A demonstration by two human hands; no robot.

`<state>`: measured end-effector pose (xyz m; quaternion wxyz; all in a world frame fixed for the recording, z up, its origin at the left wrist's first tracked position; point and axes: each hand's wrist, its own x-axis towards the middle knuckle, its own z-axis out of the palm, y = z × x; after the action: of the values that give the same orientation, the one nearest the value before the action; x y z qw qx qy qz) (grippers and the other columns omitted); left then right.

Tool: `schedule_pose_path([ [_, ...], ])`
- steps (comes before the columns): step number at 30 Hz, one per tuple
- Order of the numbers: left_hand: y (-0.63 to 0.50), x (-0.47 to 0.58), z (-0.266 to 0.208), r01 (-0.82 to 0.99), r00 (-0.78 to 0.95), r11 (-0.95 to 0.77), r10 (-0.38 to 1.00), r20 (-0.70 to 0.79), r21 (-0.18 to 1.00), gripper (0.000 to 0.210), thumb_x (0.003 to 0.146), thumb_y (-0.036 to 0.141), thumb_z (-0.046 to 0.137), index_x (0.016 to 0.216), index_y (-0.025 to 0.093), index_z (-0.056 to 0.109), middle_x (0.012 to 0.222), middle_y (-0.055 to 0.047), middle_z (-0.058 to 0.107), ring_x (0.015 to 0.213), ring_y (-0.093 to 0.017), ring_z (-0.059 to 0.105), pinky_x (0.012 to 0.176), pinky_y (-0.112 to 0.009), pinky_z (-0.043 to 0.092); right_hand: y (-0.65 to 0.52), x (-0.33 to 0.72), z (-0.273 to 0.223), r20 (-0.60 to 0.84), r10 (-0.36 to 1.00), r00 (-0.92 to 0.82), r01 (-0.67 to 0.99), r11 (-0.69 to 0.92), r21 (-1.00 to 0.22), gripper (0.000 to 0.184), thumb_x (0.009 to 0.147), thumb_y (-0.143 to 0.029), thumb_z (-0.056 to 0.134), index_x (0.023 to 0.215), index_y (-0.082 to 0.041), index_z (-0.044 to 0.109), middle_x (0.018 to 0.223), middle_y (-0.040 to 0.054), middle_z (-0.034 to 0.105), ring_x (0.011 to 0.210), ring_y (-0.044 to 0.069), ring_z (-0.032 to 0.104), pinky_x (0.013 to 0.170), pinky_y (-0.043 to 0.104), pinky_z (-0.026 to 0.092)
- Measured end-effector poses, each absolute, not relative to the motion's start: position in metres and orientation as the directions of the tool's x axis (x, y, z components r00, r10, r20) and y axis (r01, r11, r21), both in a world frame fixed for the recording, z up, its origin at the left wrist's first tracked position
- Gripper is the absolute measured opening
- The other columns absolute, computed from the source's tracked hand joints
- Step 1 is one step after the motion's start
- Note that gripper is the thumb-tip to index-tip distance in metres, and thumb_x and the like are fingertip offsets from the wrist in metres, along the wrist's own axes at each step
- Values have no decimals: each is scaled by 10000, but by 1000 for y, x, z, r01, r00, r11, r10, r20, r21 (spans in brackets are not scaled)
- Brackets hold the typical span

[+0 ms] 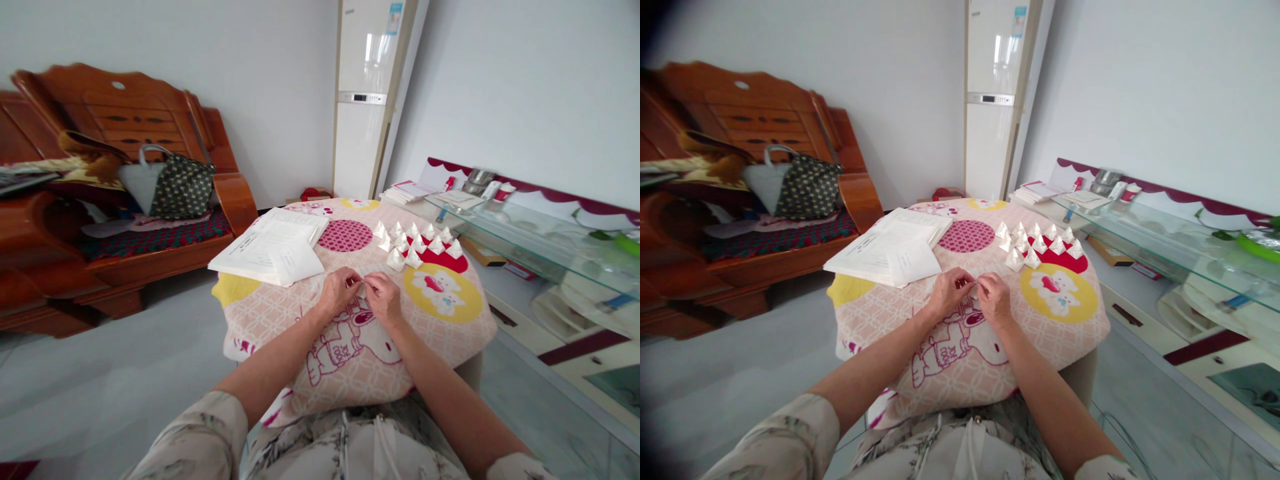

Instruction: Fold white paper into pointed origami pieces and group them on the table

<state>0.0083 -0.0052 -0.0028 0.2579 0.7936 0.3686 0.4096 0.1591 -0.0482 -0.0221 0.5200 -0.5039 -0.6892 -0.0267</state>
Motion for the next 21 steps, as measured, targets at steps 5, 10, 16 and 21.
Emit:
schedule_pose_path([
  [5, -4, 7, -6, 332, 388, -650, 755, 529, 684, 71, 826, 129, 649, 830, 153, 715, 776, -29, 654, 678, -125, 570, 666, -243, 443, -52, 158, -21, 753, 655, 65, 714, 496, -493, 285, 927, -208, 483, 939, -242, 765, 988, 101, 758, 934, 239, 700, 903, 422, 562],
  [10, -4, 4, -6, 298, 392, -690, 718, 575, 659, 94, 850, 151, 619, 874, 158, 710, 819, -48, 666, 717, -141, 597, 699, -258, 477, -54, 157, -19, 769, 636, 64, 691, 527, -494, 291, 940, -230, 486, 986, -251, 773, 1077, 118, 754, 1009, 260, 694, 936, 457, 557],
  [16, -6, 7, -6, 319, 426, -716, 693, 581, 621, 134, 806, 104, 586, 858, 160, 696, 816, -50, 662, 729, -148, 605, 715, -262, 485, -52, 155, -20, 773, 631, 64, 738, 491, -463, 248, 918, -195, 490, 905, -230, 735, 934, 108, 739, 898, 244, 679, 873, 418, 558],
  [21, -6, 10, -7, 372, 434, -708, 704, 562, 600, 137, 758, 77, 585, 806, 153, 688, 778, -48, 653, 708, -150, 590, 691, -260, 459, -49, 155, -24, 762, 646, 41, 782, 454, -427, 200, 851, -124, 503, 798, -211, 676, 787, 88, 690, 792, 230, 641, 766, 361, 534],
])
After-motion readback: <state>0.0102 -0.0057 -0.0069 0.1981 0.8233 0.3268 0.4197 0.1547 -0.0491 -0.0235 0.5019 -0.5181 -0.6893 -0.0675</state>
